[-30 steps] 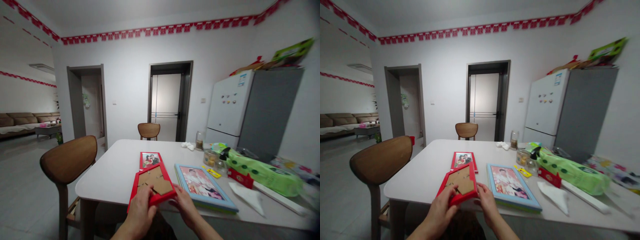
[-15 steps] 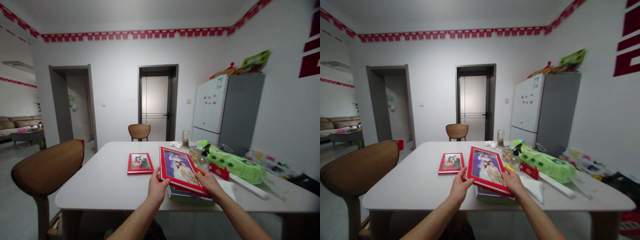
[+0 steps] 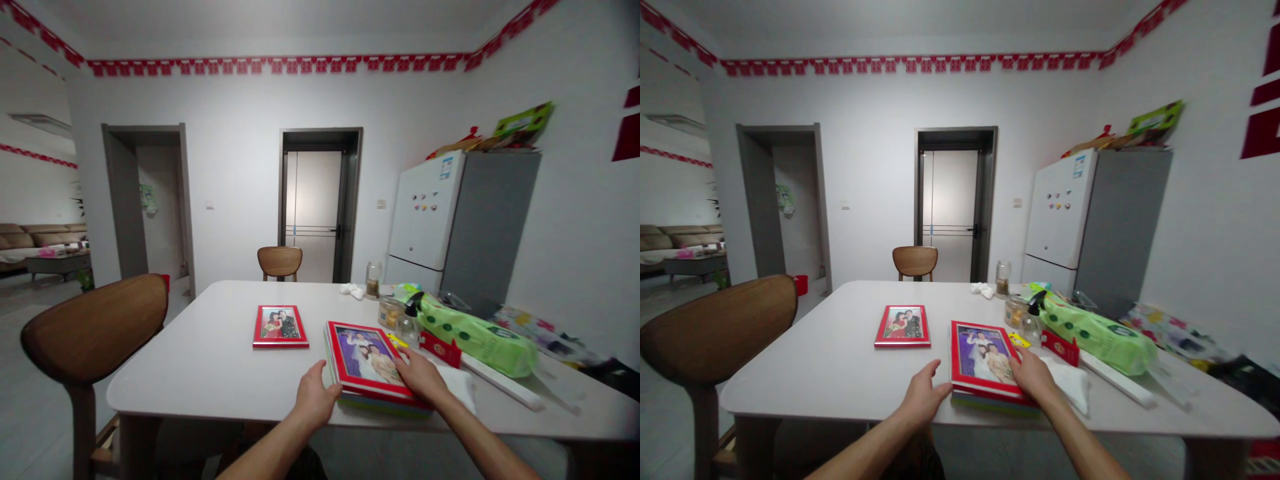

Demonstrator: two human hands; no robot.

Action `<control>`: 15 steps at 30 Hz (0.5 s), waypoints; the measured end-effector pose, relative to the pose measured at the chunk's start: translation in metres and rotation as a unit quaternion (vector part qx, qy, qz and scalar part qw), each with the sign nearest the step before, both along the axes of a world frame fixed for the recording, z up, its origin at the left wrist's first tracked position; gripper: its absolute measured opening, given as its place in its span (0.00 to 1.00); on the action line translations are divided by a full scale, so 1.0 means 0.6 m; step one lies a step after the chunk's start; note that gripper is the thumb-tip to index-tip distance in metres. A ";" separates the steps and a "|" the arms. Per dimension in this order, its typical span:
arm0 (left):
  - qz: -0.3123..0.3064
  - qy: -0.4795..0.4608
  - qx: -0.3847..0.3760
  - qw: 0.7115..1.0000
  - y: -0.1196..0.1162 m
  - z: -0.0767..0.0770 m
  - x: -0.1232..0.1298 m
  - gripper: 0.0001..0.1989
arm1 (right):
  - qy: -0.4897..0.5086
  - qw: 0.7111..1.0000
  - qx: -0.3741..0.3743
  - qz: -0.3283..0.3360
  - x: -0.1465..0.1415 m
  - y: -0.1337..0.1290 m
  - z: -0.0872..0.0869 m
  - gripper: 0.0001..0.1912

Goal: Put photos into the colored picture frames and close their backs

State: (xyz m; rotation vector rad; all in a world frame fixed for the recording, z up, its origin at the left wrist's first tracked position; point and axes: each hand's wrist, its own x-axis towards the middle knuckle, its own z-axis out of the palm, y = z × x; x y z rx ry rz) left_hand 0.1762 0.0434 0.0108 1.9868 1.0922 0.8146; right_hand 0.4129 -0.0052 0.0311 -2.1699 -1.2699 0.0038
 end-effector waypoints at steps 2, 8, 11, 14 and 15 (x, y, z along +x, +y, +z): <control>0.007 0.015 0.017 1.000 0.013 -0.001 -0.033 0.28 | -0.047 0.998 0.020 0.030 -0.050 0.023 0.013 0.22; 0.072 0.066 0.045 0.994 0.062 -0.013 -0.144 0.25 | -0.113 0.965 -0.001 0.236 -0.266 0.150 -0.007 0.20; 0.087 0.092 0.048 0.991 0.077 -0.025 -0.183 0.25 | -0.120 0.958 -0.038 0.259 -0.323 0.213 -0.030 0.22; 0.096 0.109 0.044 0.988 0.082 -0.032 -0.205 0.25 | -0.119 0.960 -0.071 0.242 -0.333 0.248 -0.045 0.27; 0.096 0.113 0.043 0.988 0.082 -0.032 -0.210 0.25 | -0.119 0.961 -0.076 0.239 -0.332 0.250 -0.048 0.28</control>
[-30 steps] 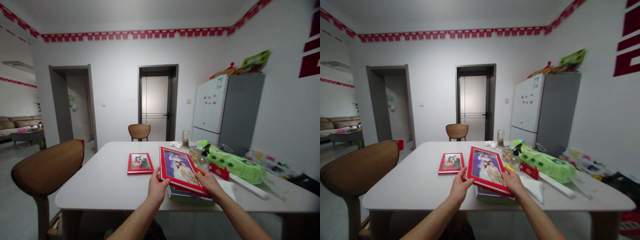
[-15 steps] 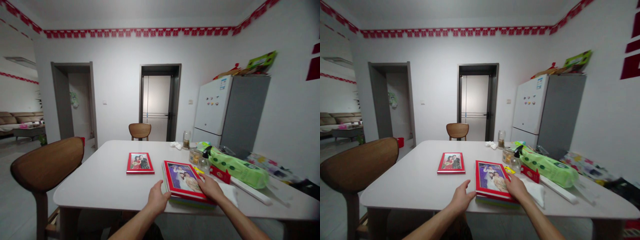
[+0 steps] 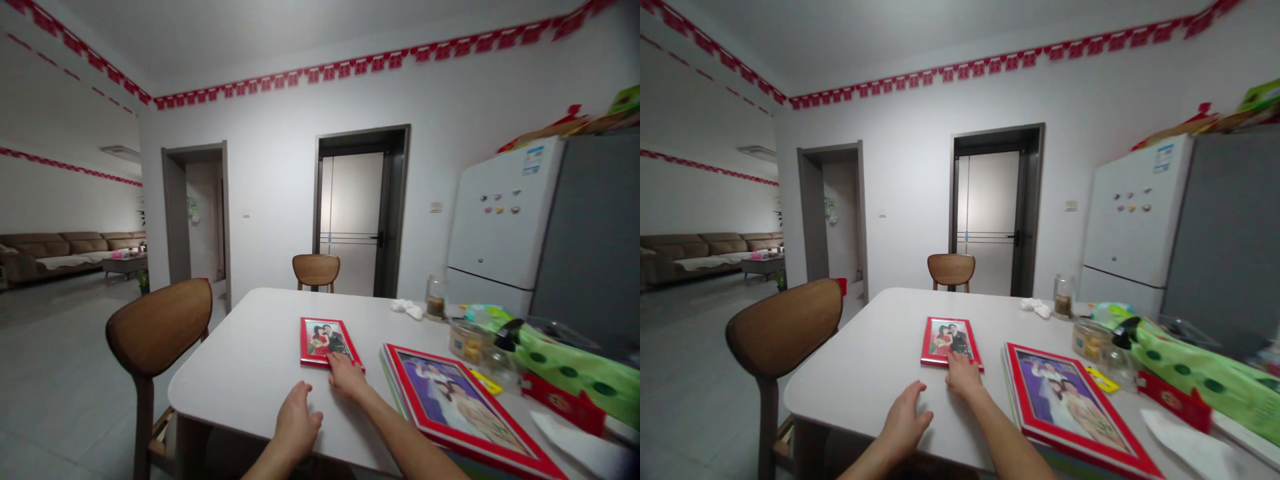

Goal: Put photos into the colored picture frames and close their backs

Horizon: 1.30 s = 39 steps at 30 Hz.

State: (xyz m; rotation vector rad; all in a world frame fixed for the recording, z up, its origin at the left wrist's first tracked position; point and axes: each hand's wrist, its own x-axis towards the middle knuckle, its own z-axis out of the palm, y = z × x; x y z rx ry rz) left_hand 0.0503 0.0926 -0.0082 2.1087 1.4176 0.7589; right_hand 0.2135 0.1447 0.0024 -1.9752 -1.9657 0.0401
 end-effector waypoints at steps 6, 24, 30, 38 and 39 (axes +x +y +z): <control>-0.044 -0.004 0.070 0.997 -0.021 0.012 -0.008 0.29 | 0.013 0.998 0.025 0.064 -0.015 -0.087 -0.021 0.27; -0.046 -0.126 0.136 0.982 -0.104 0.083 0.016 0.18 | 0.515 0.852 0.094 -0.010 0.004 -0.218 0.012 0.31; -0.052 -0.418 0.056 0.905 -0.113 0.093 -0.008 0.13 | 0.464 0.872 0.066 0.143 -0.074 -0.208 0.024 0.32; -0.079 -0.496 -0.070 0.862 -0.112 0.034 -0.074 0.37 | 0.282 0.956 0.052 0.060 -0.063 -0.206 -0.009 0.24; -0.077 -0.472 -0.078 0.875 -0.111 0.024 -0.082 0.36 | 0.250 0.965 0.053 0.055 -0.059 -0.207 -0.012 0.23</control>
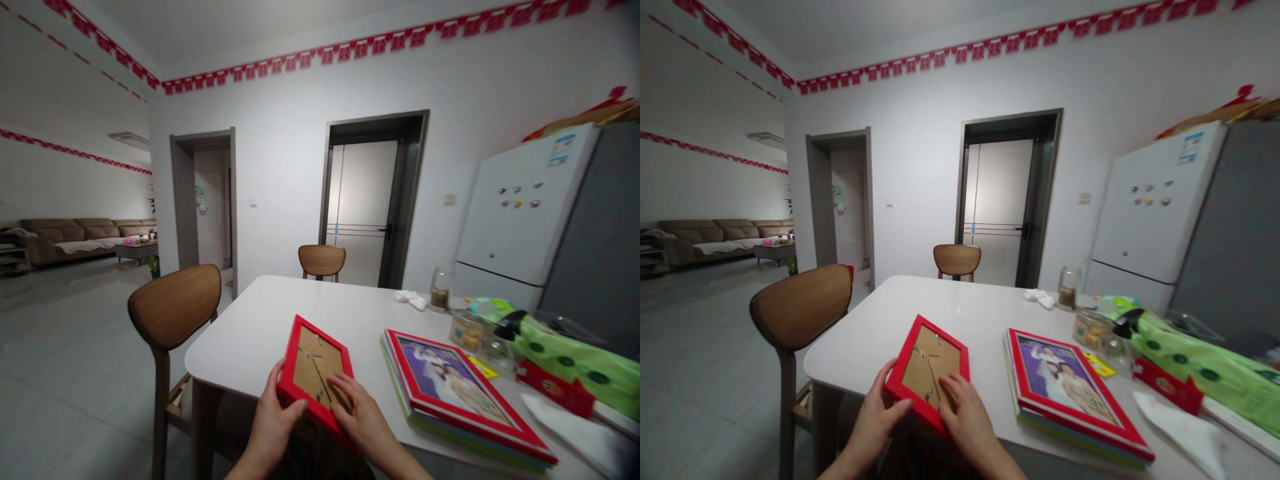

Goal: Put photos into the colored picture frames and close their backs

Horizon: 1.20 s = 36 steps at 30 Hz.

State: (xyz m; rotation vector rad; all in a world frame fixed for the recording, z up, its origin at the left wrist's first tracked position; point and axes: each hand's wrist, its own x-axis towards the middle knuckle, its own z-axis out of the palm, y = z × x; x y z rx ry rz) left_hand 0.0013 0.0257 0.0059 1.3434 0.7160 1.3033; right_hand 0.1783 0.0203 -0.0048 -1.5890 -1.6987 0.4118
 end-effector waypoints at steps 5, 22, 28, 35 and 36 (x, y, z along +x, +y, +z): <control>0.046 0.165 0.026 0.985 -0.006 -0.030 -0.021 0.31 | -0.109 0.994 0.005 -0.002 0.010 -0.005 -0.006 0.19; 0.027 0.458 0.163 0.873 0.005 -0.019 -0.019 0.25 | -0.129 0.985 -0.052 0.105 -0.001 0.001 0.026 0.16; -0.019 0.481 0.194 0.855 0.012 -0.013 -0.013 0.17 | -0.122 0.985 -0.015 0.120 -0.016 0.010 0.025 0.09; 0.000 0.487 0.178 0.855 -0.002 -0.020 -0.016 0.18 | -0.131 0.988 0.004 0.076 -0.026 0.037 0.018 0.13; 0.003 0.492 0.178 0.852 -0.004 -0.020 -0.014 0.19 | -0.146 0.987 0.008 0.062 -0.031 0.045 0.019 0.13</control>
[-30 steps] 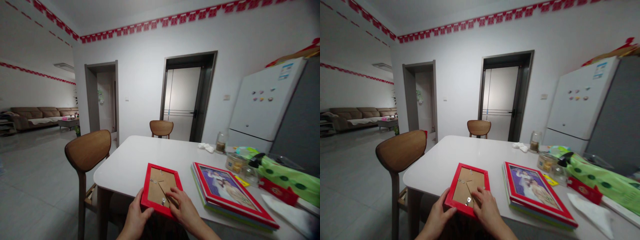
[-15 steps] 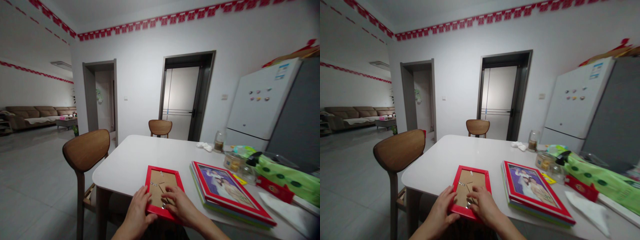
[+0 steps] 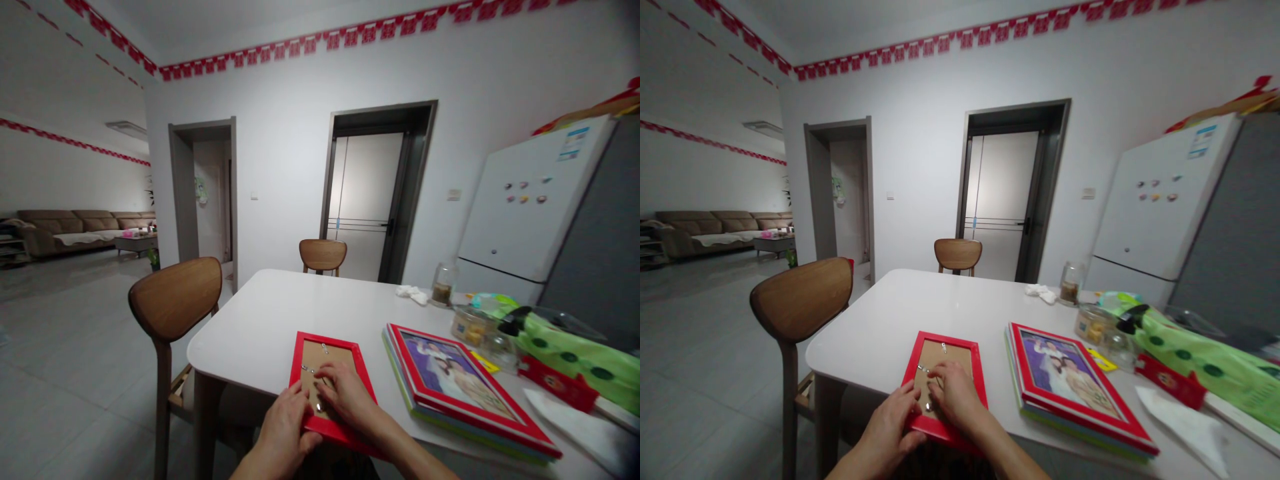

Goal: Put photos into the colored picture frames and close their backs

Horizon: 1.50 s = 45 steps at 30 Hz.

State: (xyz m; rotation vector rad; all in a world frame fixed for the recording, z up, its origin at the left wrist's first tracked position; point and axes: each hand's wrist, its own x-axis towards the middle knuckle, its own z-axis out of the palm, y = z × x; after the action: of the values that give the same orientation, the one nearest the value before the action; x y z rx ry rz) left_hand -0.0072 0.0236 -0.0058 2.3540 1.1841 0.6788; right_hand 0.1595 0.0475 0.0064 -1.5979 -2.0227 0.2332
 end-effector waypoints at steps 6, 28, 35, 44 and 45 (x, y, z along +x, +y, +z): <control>-0.009 -0.002 0.020 1.000 -0.008 0.009 0.007 0.22 | -0.084 0.994 0.015 -0.069 -0.037 0.048 -0.003 0.11; 0.017 0.035 -0.030 0.999 -0.006 0.008 0.005 0.29 | -0.119 0.986 0.007 -0.118 0.007 0.096 -0.018 0.15; 0.010 0.052 -0.036 0.998 -0.001 0.011 0.003 0.31 | -0.104 0.991 0.016 -0.081 0.027 0.083 -0.010 0.17; -0.001 0.034 -0.029 0.999 0.012 0.005 -0.004 0.28 | -0.121 0.991 -0.024 -0.049 0.103 0.037 0.001 0.14; -0.004 0.033 -0.026 0.999 0.013 0.004 -0.004 0.27 | -0.120 0.991 -0.023 -0.052 0.102 0.037 0.000 0.14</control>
State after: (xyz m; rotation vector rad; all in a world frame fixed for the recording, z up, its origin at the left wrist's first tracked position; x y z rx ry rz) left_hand -0.0098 0.0311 -0.0033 2.3537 1.2047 0.5639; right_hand 0.2209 0.0699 0.0065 -1.8302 -2.1154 0.0508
